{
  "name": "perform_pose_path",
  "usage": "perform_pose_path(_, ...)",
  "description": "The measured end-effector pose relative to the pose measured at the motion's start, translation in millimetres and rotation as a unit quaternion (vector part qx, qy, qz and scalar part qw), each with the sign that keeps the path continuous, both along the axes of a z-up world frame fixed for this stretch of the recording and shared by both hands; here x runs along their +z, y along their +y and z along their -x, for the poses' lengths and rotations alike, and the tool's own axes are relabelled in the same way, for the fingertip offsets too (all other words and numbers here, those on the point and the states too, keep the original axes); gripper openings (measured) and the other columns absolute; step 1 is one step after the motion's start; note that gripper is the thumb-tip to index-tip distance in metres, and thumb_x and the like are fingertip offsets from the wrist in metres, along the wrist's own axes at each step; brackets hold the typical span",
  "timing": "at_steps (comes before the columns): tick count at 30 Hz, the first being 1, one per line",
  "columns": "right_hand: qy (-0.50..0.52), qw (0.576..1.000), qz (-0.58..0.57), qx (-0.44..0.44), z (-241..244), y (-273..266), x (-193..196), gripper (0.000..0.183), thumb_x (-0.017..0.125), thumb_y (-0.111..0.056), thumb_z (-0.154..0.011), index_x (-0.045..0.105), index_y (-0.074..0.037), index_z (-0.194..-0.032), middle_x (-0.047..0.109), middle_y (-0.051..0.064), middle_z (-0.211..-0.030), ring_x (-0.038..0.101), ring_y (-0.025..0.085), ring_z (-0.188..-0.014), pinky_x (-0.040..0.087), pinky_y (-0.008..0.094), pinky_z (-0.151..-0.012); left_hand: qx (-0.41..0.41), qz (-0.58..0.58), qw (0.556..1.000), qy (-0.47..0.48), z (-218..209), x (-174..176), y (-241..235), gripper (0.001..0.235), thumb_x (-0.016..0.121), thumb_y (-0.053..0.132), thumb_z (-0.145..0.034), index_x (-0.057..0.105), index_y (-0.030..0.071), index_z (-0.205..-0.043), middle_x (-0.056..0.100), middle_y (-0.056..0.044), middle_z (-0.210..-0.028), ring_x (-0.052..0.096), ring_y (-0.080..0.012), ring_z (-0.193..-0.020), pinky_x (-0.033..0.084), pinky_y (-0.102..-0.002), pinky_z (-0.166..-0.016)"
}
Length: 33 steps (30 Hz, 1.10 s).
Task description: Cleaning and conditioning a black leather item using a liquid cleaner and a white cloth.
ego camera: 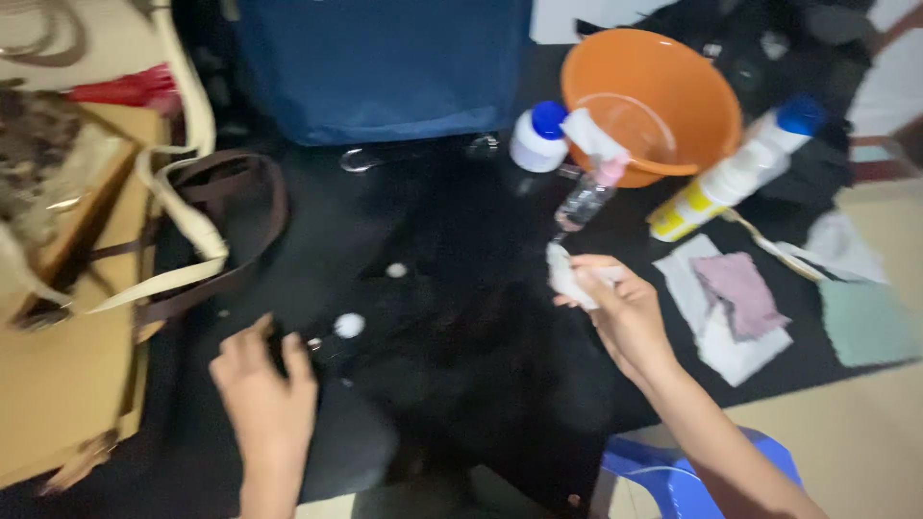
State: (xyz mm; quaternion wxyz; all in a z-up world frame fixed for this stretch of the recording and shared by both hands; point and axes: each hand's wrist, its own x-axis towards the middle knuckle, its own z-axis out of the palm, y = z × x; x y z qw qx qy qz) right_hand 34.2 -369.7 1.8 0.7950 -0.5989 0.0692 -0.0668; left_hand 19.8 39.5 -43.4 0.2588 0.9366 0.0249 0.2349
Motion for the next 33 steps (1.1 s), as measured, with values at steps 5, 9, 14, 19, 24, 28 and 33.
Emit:
perform_pose_path(5, -0.089, 0.975, 0.161, 0.127, -18, 115, 52, 0.034, 0.066, -0.002, -0.093, 0.070, 0.002, -0.126, 0.077, 0.019, -0.107, 0.076, 0.028, -0.077, 0.068, 0.037, -0.065, 0.032, -0.013, 0.996, 0.085, -9, 21, 5, 0.029, 0.067, 0.032, -0.095, 0.070, 0.010, -0.114, 0.063, -0.017, -0.106, 0.059, -0.0438, -0.099, 0.045, -0.056, -0.086)
perform_pose_path(9, -0.274, 0.858, 0.375, 0.217, -20, 166, 82, 0.025, 0.060, 0.002, -0.098, 0.073, 0.006, -0.118, 0.077, 0.025, -0.089, 0.077, 0.045, -0.085, 0.060, 0.052, -0.079, -0.011, 0.063, 0.990, 0.122, -8, 32, 2, 0.018, 0.075, 0.032, -0.090, 0.070, 0.015, -0.094, 0.061, -0.007, -0.100, 0.057, -0.0376, -0.102, 0.042, -0.052, -0.088)
perform_pose_path(14, -0.500, 0.581, 0.630, 0.120, -34, 194, -6, 0.041, 0.059, -0.027, -0.102, 0.064, -0.007, -0.137, 0.068, 0.013, -0.133, 0.059, 0.029, -0.130, 0.041, 0.055, -0.110, -0.022, 0.103, 0.986, 0.129, -5, 35, 4, 0.012, 0.070, 0.025, -0.091, 0.070, 0.013, -0.093, 0.060, -0.006, -0.103, 0.054, -0.0332, -0.103, 0.038, -0.047, -0.089)
perform_pose_path(19, -0.468, 0.585, 0.621, 0.232, -7, 207, -19, 0.069, 0.049, -0.057, -0.104, 0.053, -0.001, -0.144, 0.052, 0.021, -0.153, 0.044, 0.034, -0.148, 0.021, 0.062, -0.124, -0.032, 0.103, 0.986, 0.124, -4, 41, 3, 0.007, 0.069, 0.019, -0.089, 0.068, 0.013, -0.092, 0.058, -0.004, -0.099, 0.054, -0.0309, -0.102, 0.037, -0.043, -0.089)
perform_pose_path(24, -0.412, 0.597, 0.645, 0.241, -19, 218, -17, 0.071, 0.043, -0.055, -0.107, 0.048, 0.004, -0.147, 0.050, 0.026, -0.151, 0.042, 0.037, -0.147, 0.015, 0.061, -0.126, -0.038, 0.109, 0.986, 0.121, -7, 35, 5, 0.006, 0.069, 0.015, -0.088, 0.071, 0.014, -0.094, 0.059, -0.003, -0.097, 0.054, -0.0290, -0.099, 0.035, -0.041, -0.087)
perform_pose_path(28, -0.418, 0.649, 0.563, 0.294, -19, 230, -24, 0.068, 0.051, -0.046, -0.106, 0.044, 0.007, -0.148, 0.050, 0.032, -0.147, 0.044, 0.047, -0.142, 0.026, 0.059, -0.123, -0.037, 0.121, 0.984, 0.122, -6, 36, 8, 0.006, 0.068, 0.013, -0.090, 0.071, 0.013, -0.095, 0.058, -0.002, -0.097, 0.053, -0.0272, -0.099, 0.036, -0.040, -0.087)
perform_pose_path(33, -0.435, 0.619, 0.581, 0.302, -26, 209, -17, 0.062, 0.053, -0.043, -0.105, 0.051, 0.006, -0.143, 0.058, 0.030, -0.139, 0.051, 0.043, -0.138, 0.033, 0.052, -0.121, -0.053, 0.156, 0.979, 0.118, -8, 35, 11, 0.005, 0.070, 0.011, -0.091, 0.072, 0.014, -0.094, 0.057, -0.001, -0.095, 0.054, -0.0260, -0.098, 0.035, -0.039, -0.086)
